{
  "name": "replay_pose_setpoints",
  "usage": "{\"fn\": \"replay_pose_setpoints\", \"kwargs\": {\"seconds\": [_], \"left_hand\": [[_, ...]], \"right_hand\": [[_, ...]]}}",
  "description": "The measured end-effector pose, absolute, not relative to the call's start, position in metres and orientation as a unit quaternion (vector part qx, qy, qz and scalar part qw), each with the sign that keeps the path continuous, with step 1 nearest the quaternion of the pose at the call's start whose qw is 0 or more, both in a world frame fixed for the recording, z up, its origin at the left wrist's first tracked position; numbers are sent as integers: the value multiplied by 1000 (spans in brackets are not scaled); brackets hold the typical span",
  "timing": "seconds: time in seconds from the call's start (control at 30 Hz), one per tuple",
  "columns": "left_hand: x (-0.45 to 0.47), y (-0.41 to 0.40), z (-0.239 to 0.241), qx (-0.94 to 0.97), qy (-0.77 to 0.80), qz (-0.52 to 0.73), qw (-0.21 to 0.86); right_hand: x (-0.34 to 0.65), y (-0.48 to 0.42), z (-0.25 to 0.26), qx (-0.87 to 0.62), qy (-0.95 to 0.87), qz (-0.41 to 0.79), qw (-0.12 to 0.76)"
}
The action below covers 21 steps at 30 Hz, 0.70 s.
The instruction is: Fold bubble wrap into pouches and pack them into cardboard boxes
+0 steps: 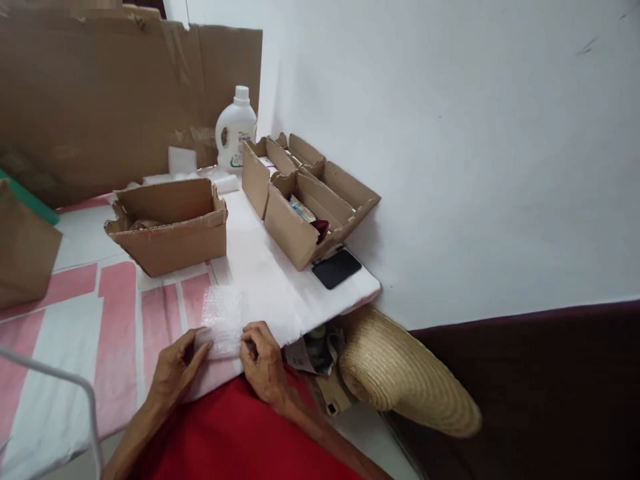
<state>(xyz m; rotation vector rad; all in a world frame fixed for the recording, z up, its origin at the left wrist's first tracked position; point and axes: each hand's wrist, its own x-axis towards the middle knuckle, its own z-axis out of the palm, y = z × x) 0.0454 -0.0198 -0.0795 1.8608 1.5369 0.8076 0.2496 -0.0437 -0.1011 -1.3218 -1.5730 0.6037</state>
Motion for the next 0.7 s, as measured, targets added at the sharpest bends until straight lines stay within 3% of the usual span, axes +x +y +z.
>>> {"fn": "replay_pose_setpoints", "kwargs": {"seconds": [0.13, 0.23, 0.37, 0.5, 0.7], "left_hand": [[56, -19, -87, 704, 604, 308, 211], [63, -22, -88, 724, 598, 331, 89], [64, -31, -81, 797, 508, 322, -50], [52, -35, -81, 874, 415, 249, -42], [38, -22, -83, 889, 377, 259, 14]], "right_hand": [[245, -44, -104, -572, -651, 234, 441], [244, -42, -104, -588, -664, 226, 403], [243, -35, -103, -604, -673, 221, 365], [244, -31, -100, -618, -667, 229, 348], [261, -33, -90, -529, -677, 327, 394]]}}
